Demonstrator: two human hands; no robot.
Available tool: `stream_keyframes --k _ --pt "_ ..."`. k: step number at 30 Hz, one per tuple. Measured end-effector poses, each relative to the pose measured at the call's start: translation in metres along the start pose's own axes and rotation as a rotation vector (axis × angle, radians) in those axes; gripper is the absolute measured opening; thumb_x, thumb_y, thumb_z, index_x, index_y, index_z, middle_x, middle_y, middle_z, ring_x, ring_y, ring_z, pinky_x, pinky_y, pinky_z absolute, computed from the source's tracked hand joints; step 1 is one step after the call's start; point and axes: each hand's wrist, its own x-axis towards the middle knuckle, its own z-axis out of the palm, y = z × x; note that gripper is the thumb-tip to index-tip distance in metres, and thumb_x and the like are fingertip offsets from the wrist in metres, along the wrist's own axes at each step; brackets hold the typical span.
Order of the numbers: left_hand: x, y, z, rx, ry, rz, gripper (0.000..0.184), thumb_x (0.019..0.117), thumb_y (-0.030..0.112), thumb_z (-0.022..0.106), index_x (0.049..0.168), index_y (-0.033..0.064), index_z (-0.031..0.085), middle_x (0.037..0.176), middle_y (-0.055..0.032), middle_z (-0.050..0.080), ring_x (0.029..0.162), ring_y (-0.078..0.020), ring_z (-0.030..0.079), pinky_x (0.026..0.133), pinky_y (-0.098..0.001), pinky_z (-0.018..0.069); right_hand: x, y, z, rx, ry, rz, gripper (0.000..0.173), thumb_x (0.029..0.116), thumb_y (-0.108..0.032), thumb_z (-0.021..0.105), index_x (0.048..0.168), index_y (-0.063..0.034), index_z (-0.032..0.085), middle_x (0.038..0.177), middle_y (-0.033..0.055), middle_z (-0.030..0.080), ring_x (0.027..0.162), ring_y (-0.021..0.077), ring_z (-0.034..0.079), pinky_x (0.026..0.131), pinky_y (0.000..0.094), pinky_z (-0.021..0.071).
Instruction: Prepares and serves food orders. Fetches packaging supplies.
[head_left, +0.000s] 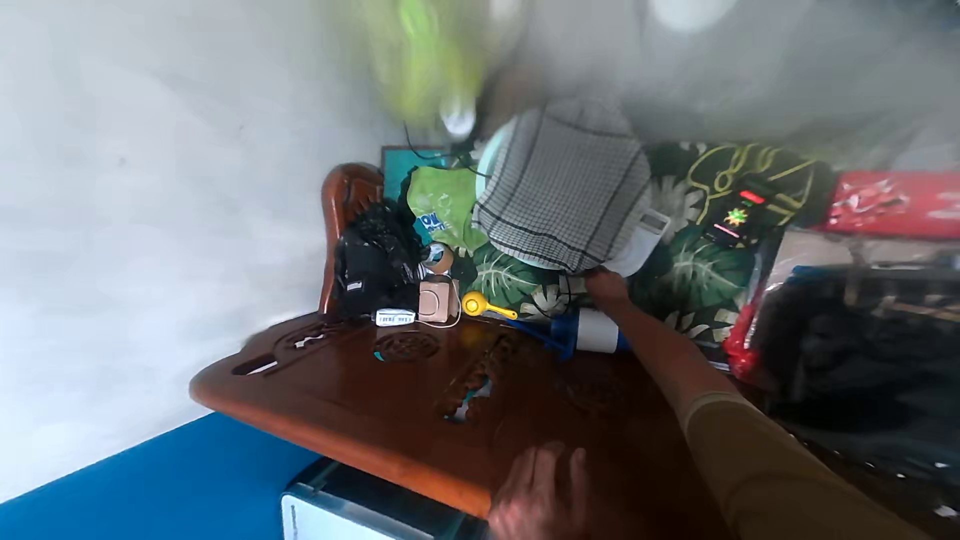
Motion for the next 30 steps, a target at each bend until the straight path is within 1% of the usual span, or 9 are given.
stream_keyframes --k 2,6,10,12,16,17,20,25,30 --pt "0.001 0.000 0.001 0.007 0.004 0.003 0.034 0.0935 0.050 0.061 0.088 0.0213 0.078 0.080 0.0060 0.073 0.067 -0.0077 0.069 0.051 -0.0291 0.0534 0.004 0.003 -0.003 0.009 -0.038 -0.016 0.019 0.0989 -0.006 0.059 0.110 -0.0013 0.074 0.114 0.0230 0.071 0.103 0.0434 0.070 0.083 0.0627 0.0572" --pt "0.002 0.001 -0.001 -0.003 0.004 0.004 0.035 0.0939 0.050 0.061 0.088 0.0211 0.078 0.080 0.0059 0.073 0.067 -0.0081 0.069 0.051 -0.0297 0.0532 0.012 0.011 0.002 0.027 -0.095 -0.107 0.023 0.1022 -0.015 0.059 0.117 -0.0045 0.073 0.120 0.0204 0.070 0.113 0.0411 0.067 0.095 0.0608 0.0550" --pt "0.001 0.000 -0.001 0.012 0.001 0.018 0.035 0.0940 0.051 0.060 0.089 0.0209 0.078 0.081 0.0062 0.073 0.068 -0.0086 0.069 0.051 -0.0294 0.0537 0.012 0.001 -0.011 0.081 -0.201 -0.087 0.027 0.1014 -0.015 0.061 0.126 -0.0077 0.070 0.126 0.0218 0.068 0.119 0.0431 0.064 0.099 0.0625 0.0521" --pt "0.002 0.001 -0.002 0.016 -0.004 0.024 0.035 0.0939 0.051 0.061 0.089 0.0208 0.079 0.082 0.0057 0.074 0.071 -0.0086 0.071 0.053 -0.0298 0.0551 0.014 0.001 -0.012 0.127 -0.193 -0.097 0.030 0.1025 -0.022 0.062 0.129 -0.0106 0.069 0.127 0.0208 0.068 0.121 0.0418 0.064 0.102 0.0612 0.0507" --pt "0.002 0.000 -0.002 0.013 0.001 0.031 0.036 0.0947 0.052 0.060 0.089 0.0218 0.078 0.082 0.0064 0.073 0.071 -0.0079 0.070 0.053 -0.0293 0.0547 0.010 0.007 -0.008 0.227 -0.166 -0.071 0.029 0.1038 -0.025 0.059 0.127 -0.0143 0.072 0.128 0.0170 0.069 0.121 0.0394 0.064 0.103 0.0609 0.0499" --pt "0.002 0.001 -0.002 0.013 0.004 0.030 0.035 0.0945 0.052 0.060 0.089 0.0221 0.078 0.082 0.0066 0.073 0.070 -0.0078 0.070 0.052 -0.0293 0.0545 0.006 0.005 -0.010 0.212 -0.164 -0.059 0.029 0.1032 -0.025 0.059 0.127 -0.0140 0.071 0.130 0.0174 0.068 0.121 0.0399 0.064 0.102 0.0619 0.0506" --pt "0.001 0.004 -0.006 0.024 -0.005 0.006 0.035 0.0938 0.053 0.060 0.089 0.0229 0.078 0.082 0.0057 0.074 0.070 -0.0102 0.071 0.052 -0.0329 0.0553 -0.014 0.002 -0.018 0.199 -0.155 -0.110 0.032 0.0975 -0.024 0.063 0.122 -0.0056 0.071 0.127 0.0213 0.067 0.118 0.0427 0.064 0.097 0.0653 0.0510" --pt "0.001 0.007 -0.006 0.032 0.003 0.009 0.037 0.0954 0.054 0.056 0.089 0.0243 0.078 0.083 0.0065 0.074 0.070 -0.0109 0.071 0.052 -0.0354 0.0551 -0.049 0.009 -0.032 0.188 -0.231 -0.191 0.035 0.0981 -0.028 0.063 0.123 -0.0045 0.069 0.128 0.0198 0.067 0.121 0.0398 0.063 0.102 0.0635 0.0483" --pt "-0.002 0.014 -0.013 0.047 -0.039 -0.017 0.043 0.0969 0.058 0.053 0.095 0.0237 0.078 0.087 0.0038 0.076 0.074 -0.0167 0.073 0.057 -0.0434 0.0567 -0.096 0.027 -0.066 0.140 -0.285 -0.251 0.030 0.0959 -0.026 0.065 0.117 -0.0050 0.070 0.124 0.0191 0.068 0.117 0.0401 0.064 0.097 0.0662 0.0498"
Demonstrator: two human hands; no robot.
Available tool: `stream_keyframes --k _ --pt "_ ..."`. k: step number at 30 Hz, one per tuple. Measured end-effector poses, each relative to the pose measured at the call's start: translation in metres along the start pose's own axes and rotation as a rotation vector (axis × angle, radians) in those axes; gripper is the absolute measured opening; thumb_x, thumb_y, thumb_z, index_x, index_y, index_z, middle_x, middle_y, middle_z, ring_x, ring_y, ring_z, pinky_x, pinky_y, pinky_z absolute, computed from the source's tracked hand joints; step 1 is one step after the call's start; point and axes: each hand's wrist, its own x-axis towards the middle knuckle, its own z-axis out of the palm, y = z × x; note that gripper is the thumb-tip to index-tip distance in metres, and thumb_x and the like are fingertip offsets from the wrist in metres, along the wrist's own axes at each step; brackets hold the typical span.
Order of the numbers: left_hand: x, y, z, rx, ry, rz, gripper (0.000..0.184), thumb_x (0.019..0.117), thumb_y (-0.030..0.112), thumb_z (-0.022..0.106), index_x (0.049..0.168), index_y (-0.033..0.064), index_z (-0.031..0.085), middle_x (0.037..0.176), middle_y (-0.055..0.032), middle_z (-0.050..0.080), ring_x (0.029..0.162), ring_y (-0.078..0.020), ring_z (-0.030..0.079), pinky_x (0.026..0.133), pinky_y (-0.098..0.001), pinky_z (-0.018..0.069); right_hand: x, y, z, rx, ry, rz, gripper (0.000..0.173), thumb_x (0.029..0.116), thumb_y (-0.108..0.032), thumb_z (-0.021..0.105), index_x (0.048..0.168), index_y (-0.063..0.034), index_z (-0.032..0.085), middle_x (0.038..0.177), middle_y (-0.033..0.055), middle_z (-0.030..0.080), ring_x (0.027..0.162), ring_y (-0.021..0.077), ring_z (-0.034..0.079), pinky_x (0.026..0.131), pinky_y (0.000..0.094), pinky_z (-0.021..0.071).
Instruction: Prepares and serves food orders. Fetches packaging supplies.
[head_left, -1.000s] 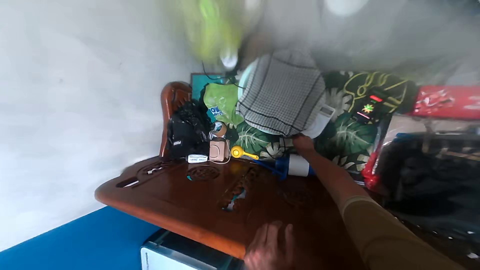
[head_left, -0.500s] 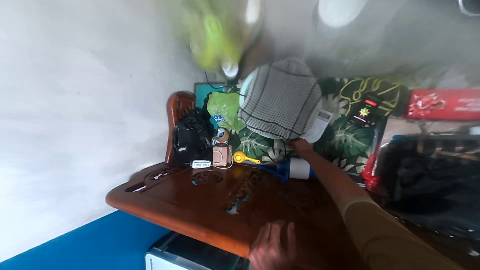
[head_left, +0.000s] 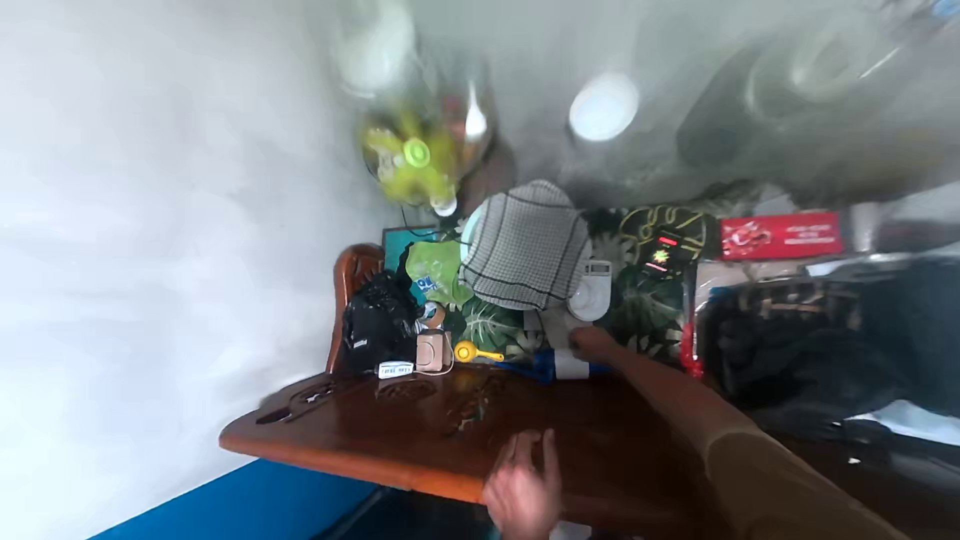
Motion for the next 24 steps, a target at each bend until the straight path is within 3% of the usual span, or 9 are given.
stream_keyframes --k 3,5,9,11,14,16,19,21,24 --pt "-0.001 0.006 -0.011 -0.016 -0.081 -0.039 0.045 0.0983 0.059 0.054 0.102 0.0205 0.078 0.088 -0.0009 0.076 0.075 -0.0210 0.073 0.063 -0.0496 0.0582 -0.047 0.005 -0.018 -0.077 -0.018 0.008 0.032 0.0958 -0.029 0.066 0.117 -0.0055 0.070 0.122 0.0194 0.069 0.116 0.0408 0.065 0.095 0.0675 0.0502" --pt "-0.004 0.007 -0.009 0.001 -0.015 0.012 0.048 0.0990 0.059 0.053 0.101 0.0175 0.078 0.085 -0.0045 0.075 0.075 -0.0239 0.074 0.061 -0.0503 0.0585 -0.086 0.009 -0.032 -0.112 -0.003 0.039 0.032 0.0954 -0.030 0.066 0.119 -0.0078 0.070 0.123 0.0182 0.068 0.116 0.0401 0.065 0.094 0.0679 0.0508" --pt "-0.009 0.009 -0.017 0.025 -0.062 0.052 0.056 0.1030 0.061 0.042 0.108 0.0169 0.076 0.095 -0.0100 0.076 0.087 -0.0299 0.074 0.073 -0.0559 0.0584 -0.190 -0.006 -0.065 0.032 0.248 0.151 0.040 0.0969 -0.035 0.063 0.130 -0.0131 0.065 0.123 0.0167 0.070 0.115 0.0384 0.066 0.098 0.0657 0.0510" --pt "-0.012 0.010 -0.020 -0.015 -0.121 0.080 0.060 0.1037 0.062 0.038 0.117 0.0163 0.074 0.102 -0.0129 0.075 0.094 -0.0331 0.073 0.080 -0.0592 0.0571 -0.259 -0.032 -0.083 0.155 0.425 0.239 0.041 0.0981 -0.035 0.061 0.132 -0.0133 0.061 0.113 0.0182 0.071 0.107 0.0383 0.069 0.094 0.0635 0.0531" --pt "-0.019 0.005 -0.018 -0.107 -0.050 0.133 0.062 0.1034 0.063 0.037 0.112 0.0151 0.075 0.098 -0.0169 0.075 0.091 -0.0391 0.073 0.076 -0.0649 0.0546 -0.364 -0.074 -0.083 0.364 0.825 0.258 0.039 0.1006 -0.029 0.058 0.134 -0.0091 0.057 0.104 0.0126 0.072 0.094 0.0273 0.071 0.088 0.0502 0.0578" --pt "-0.019 -0.002 -0.008 -0.241 0.020 0.162 0.061 0.1029 0.063 0.041 0.110 0.0134 0.076 0.095 -0.0176 0.075 0.090 -0.0413 0.072 0.077 -0.0699 0.0510 -0.431 -0.103 -0.065 0.548 1.127 0.251 0.040 0.1030 -0.023 0.057 0.139 -0.0081 0.053 0.104 0.0085 0.075 0.091 0.0185 0.074 0.086 0.0405 0.0612" --pt "-0.036 -0.002 0.000 -0.532 0.131 0.330 0.043 0.1039 0.046 0.053 0.114 0.0095 0.074 0.107 -0.0166 0.073 0.103 -0.0382 0.068 0.091 -0.0669 0.0477 -0.526 -0.141 -0.017 0.766 1.495 0.253 0.046 0.1030 -0.017 0.057 0.147 -0.0073 0.046 0.103 0.0111 0.075 0.086 0.0185 0.074 0.080 0.0385 0.0625" --pt "-0.062 0.031 -0.016 -0.808 0.061 0.561 0.041 0.1025 0.035 0.060 0.125 0.0011 0.067 0.119 -0.0195 0.069 0.114 -0.0341 0.065 0.102 -0.0573 0.0492 -0.581 -0.158 0.016 0.816 1.671 0.267 0.052 0.1029 -0.016 0.059 0.151 -0.0079 0.041 0.102 0.0120 0.075 0.085 0.0196 0.074 0.078 0.0387 0.0634" --pt "-0.142 0.103 -0.046 -1.203 -0.458 0.785 0.079 0.0971 0.033 0.067 0.158 0.0023 0.026 0.149 -0.0184 0.052 0.128 -0.0249 0.060 0.103 -0.0418 0.0545 -0.652 -0.177 0.073 0.862 1.835 0.323 0.059 0.1027 -0.014 0.059 0.155 -0.0091 0.032 0.105 0.0139 0.074 0.084 0.0214 0.074 0.076 0.0395 0.0637"
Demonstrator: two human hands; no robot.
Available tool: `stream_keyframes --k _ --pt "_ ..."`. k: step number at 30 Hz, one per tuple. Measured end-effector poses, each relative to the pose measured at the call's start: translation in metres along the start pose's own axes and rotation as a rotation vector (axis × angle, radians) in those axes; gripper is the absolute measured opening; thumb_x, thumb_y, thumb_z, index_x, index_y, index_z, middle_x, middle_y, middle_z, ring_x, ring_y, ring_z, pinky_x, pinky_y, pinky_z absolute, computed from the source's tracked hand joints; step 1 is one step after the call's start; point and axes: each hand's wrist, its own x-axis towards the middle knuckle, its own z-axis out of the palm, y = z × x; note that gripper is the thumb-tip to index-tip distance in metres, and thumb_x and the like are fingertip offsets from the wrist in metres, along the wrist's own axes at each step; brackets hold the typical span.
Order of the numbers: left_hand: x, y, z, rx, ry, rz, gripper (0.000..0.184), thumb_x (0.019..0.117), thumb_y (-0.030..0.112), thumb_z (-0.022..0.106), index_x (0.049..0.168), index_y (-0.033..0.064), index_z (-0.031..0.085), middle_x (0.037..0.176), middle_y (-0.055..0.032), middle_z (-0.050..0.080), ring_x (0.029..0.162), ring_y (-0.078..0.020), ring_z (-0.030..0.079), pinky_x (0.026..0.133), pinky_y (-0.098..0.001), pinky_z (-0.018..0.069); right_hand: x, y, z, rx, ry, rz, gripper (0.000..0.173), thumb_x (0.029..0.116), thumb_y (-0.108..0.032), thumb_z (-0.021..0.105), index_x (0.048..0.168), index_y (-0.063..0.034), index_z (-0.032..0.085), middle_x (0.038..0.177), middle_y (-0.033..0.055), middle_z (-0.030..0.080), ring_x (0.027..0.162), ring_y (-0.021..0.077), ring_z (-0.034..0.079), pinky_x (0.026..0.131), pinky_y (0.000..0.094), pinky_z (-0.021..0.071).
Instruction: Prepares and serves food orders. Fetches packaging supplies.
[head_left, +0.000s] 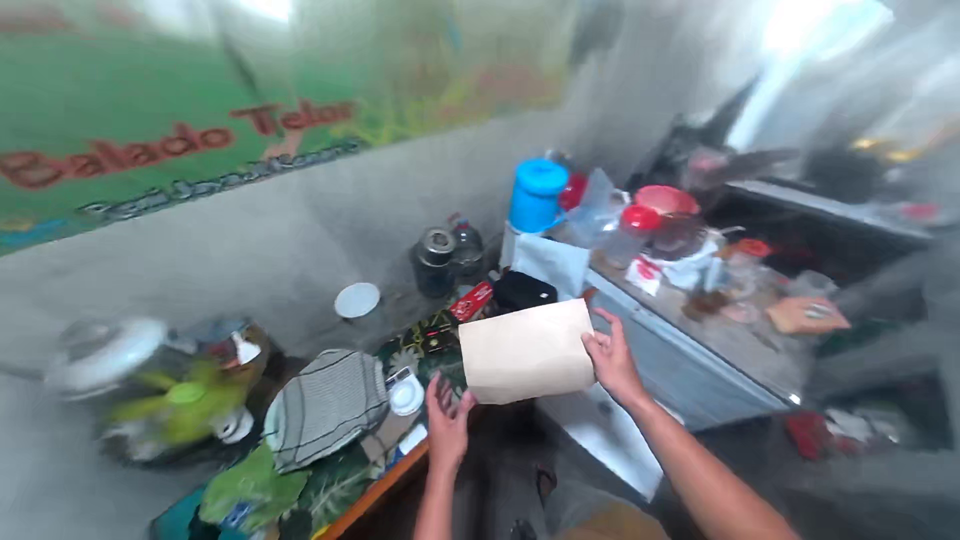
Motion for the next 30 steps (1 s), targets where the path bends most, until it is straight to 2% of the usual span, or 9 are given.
stream_keyframes --k 2,4,8,13,19,22,24,28,30 --pt "-0.006 0.033 0.060 -0.281 -0.151 -0.030 0.095 0.0921 0.021 0.074 0.162 0.0099 0.011 0.131 -0.0174 0.065 0.107 -0.0252 0.071 0.086 -0.0412 0.0629 -0.022 0.002 -0.053 -0.032 0.106 -0.007 0.051 0.1031 -0.013 0.058 0.149 -0.0083 0.037 0.100 0.0124 0.074 0.080 0.0207 0.074 0.074 0.0388 0.0636" --pt "-0.015 0.054 0.105 -0.420 -0.279 -0.008 0.090 0.0891 0.005 0.075 0.160 0.0067 0.019 0.116 -0.0195 0.070 0.095 -0.0282 0.074 0.080 -0.0434 0.0649 -0.043 0.010 -0.108 -0.112 0.167 -0.051 0.032 0.1044 -0.015 0.056 0.135 -0.0055 0.053 0.100 0.0086 0.074 0.082 0.0155 0.071 0.074 0.0342 0.0604" --pt "-0.039 0.076 0.183 -0.262 -0.557 0.120 0.042 0.0962 0.006 0.066 0.138 -0.0004 0.060 0.139 -0.0119 0.064 0.124 -0.0226 0.063 0.104 -0.0384 0.0545 -0.091 0.025 -0.222 -0.151 0.098 -0.037 0.026 0.1004 -0.020 0.065 0.123 -0.0078 0.071 0.125 0.0046 0.071 0.110 0.0126 0.068 0.095 0.0327 0.0581" --pt "-0.084 0.096 0.301 -0.005 -0.850 0.142 0.053 0.0853 0.019 0.082 0.136 0.0156 0.068 0.139 -0.0001 0.066 0.129 -0.0165 0.061 0.112 -0.0405 0.0501 -0.144 0.049 -0.342 -0.133 0.142 0.069 0.048 0.0838 -0.013 0.084 0.129 -0.0104 0.068 0.132 0.0030 0.069 0.117 0.0139 0.067 0.100 0.0353 0.0589" --pt "-0.173 0.096 0.470 0.083 -0.860 0.236 0.018 0.0838 0.021 0.084 0.101 0.0161 0.081 0.096 -0.0001 0.070 0.082 -0.0074 0.067 0.070 -0.0239 0.0585 -0.187 0.078 -0.507 -0.543 0.372 0.241 0.025 0.0876 -0.032 0.082 0.106 -0.0149 0.079 0.104 0.0042 0.072 0.089 0.0127 0.067 0.081 0.0306 0.0573" --pt "-0.211 0.103 0.534 0.175 -0.891 0.423 0.011 0.0853 0.026 0.082 0.087 0.0155 0.079 0.142 -0.0119 0.054 0.123 -0.0211 0.056 0.098 -0.0379 0.0531 -0.199 0.078 -0.569 -0.634 0.445 0.238 0.020 0.0874 -0.031 0.082 0.100 -0.0146 0.079 0.100 0.0040 0.071 0.090 0.0139 0.066 0.084 0.0330 0.0571" --pt "-0.229 0.115 0.567 0.274 -1.060 0.519 0.015 0.0889 0.027 0.079 0.099 0.0155 0.076 0.160 -0.0125 0.040 0.141 -0.0262 0.047 0.110 -0.0464 0.0487 -0.200 0.073 -0.602 -0.676 0.424 0.203 0.018 0.0850 -0.032 0.084 0.094 -0.0172 0.079 0.110 0.0032 0.069 0.108 0.0155 0.063 0.096 0.0364 0.0547" --pt "-0.254 0.149 0.633 0.269 -1.527 0.382 0.061 0.0929 0.041 0.075 0.147 0.0221 0.054 0.119 -0.0005 0.073 0.096 -0.0119 0.072 0.088 -0.0395 0.0619 -0.176 0.065 -0.644 -0.616 0.195 0.176 0.021 0.0866 -0.038 0.082 0.095 -0.0205 0.076 0.143 0.0007 0.056 0.136 0.0183 0.048 0.112 0.0435 0.0445" --pt "-0.259 0.155 0.663 0.172 -1.609 0.221 0.044 0.0965 0.038 0.071 0.137 0.0207 0.064 0.107 -0.0011 0.075 0.088 -0.0121 0.073 0.083 -0.0380 0.0631 -0.156 0.068 -0.657 -0.505 0.233 0.119 0.026 0.0890 -0.035 0.080 0.105 -0.0155 0.075 0.130 0.0006 0.064 0.123 0.0124 0.059 0.106 0.0366 0.0519"
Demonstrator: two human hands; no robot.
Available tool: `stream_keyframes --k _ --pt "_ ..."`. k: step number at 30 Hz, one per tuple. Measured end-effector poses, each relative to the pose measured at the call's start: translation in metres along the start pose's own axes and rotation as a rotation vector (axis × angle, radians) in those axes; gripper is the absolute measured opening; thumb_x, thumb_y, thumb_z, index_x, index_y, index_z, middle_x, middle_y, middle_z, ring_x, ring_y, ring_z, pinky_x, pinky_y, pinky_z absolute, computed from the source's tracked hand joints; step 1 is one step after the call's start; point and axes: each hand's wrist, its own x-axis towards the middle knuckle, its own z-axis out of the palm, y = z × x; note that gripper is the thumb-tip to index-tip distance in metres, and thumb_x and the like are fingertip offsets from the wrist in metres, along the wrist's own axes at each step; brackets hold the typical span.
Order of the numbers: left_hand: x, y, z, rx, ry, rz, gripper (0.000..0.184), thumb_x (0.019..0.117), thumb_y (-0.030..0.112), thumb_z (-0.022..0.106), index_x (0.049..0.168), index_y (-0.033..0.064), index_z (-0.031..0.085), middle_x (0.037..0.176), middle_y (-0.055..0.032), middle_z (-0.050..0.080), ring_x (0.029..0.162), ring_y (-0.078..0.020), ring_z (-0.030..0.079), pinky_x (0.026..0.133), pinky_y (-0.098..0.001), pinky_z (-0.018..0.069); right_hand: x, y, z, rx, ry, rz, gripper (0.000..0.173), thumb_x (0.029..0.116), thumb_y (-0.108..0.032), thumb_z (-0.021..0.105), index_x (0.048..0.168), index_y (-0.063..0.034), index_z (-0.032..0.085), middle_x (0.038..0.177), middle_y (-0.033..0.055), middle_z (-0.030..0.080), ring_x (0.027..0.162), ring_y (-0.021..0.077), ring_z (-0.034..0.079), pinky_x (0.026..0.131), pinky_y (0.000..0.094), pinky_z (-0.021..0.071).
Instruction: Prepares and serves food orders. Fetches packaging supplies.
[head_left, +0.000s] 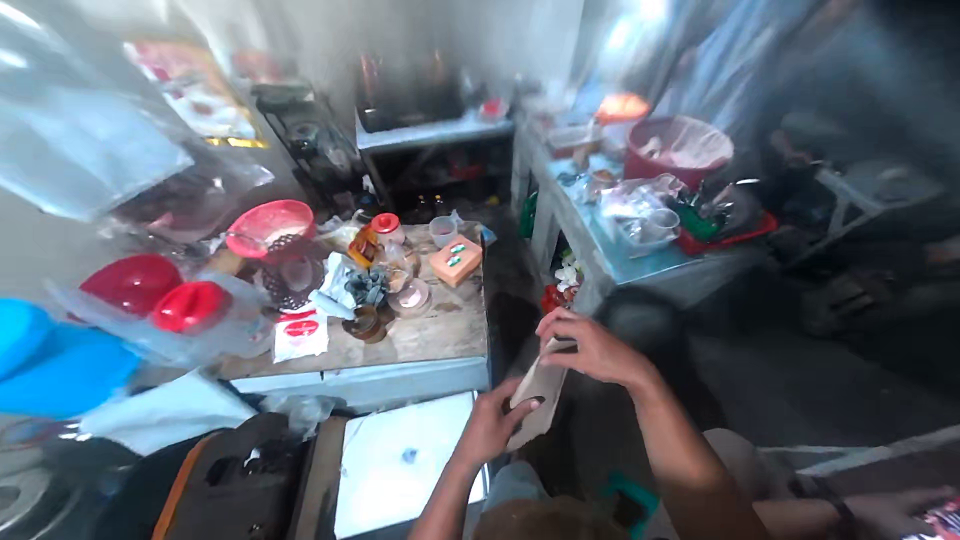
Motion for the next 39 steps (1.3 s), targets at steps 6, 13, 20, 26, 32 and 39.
stream_keyframes --k 6,13,20,26,32,39 --pt "0.064 -0.005 -0.006 -0.544 0.157 -0.158 0.032 0.0998 0.026 0.068 0.124 0.0044 0.067 0.100 -0.0129 0.074 0.084 -0.0229 0.073 0.074 -0.0395 0.0631 0.040 0.039 0.009 0.274 0.598 0.294 0.030 0.1005 -0.025 0.066 0.125 -0.0078 0.066 0.119 0.0078 0.070 0.104 0.0178 0.071 0.087 0.0382 0.0628" --pt "0.139 -0.002 -0.026 -0.539 0.391 -0.155 0.034 0.1031 0.030 0.063 0.122 0.0016 0.062 0.099 -0.0127 0.074 0.086 -0.0227 0.074 0.076 -0.0396 0.0645 0.071 0.048 0.040 0.308 0.409 0.485 0.029 0.0946 -0.030 0.075 0.112 -0.0073 0.070 0.101 0.0039 0.074 0.080 0.0126 0.073 0.069 0.0305 0.0654" --pt "0.212 0.011 -0.036 -0.529 0.614 -0.211 0.032 0.1056 0.033 0.057 0.116 0.0021 0.060 0.087 -0.0104 0.071 0.070 -0.0184 0.071 0.063 -0.0343 0.0618 0.107 0.076 0.036 0.221 0.466 0.334 0.022 0.0921 -0.024 0.078 0.106 -0.0082 0.075 0.100 0.0000 0.076 0.090 0.0046 0.072 0.081 0.0233 0.0625" --pt "0.292 0.009 -0.031 -0.752 0.664 -0.372 0.044 0.1069 0.044 0.049 0.115 0.0020 0.058 0.093 -0.0123 0.069 0.081 -0.0198 0.070 0.072 -0.0378 0.0610 0.133 0.118 0.023 0.052 0.606 0.291 0.040 0.0841 -0.033 0.085 0.111 -0.0059 0.073 0.096 0.0040 0.076 0.084 0.0088 0.072 0.076 0.0282 0.0627" --pt "0.379 0.013 -0.017 -0.695 0.656 -0.416 0.043 0.1067 0.045 0.049 0.117 0.0040 0.059 0.096 -0.0113 0.068 0.083 -0.0182 0.068 0.073 -0.0365 0.0595 0.178 0.180 -0.032 0.058 0.592 0.358 0.031 0.0865 -0.034 0.082 0.103 -0.0094 0.074 0.093 -0.0004 0.075 0.084 0.0056 0.071 0.078 0.0257 0.0618" --pt "0.475 0.029 0.001 -0.789 0.524 -0.206 0.044 0.1013 0.018 0.065 0.139 -0.0001 0.051 0.118 -0.0172 0.070 0.104 -0.0256 0.071 0.091 -0.0433 0.0611 0.229 0.245 -0.118 0.147 0.570 0.390 0.025 0.0929 -0.033 0.076 0.102 -0.0102 0.073 0.089 -0.0021 0.074 0.076 0.0050 0.070 0.072 0.0255 0.0611"
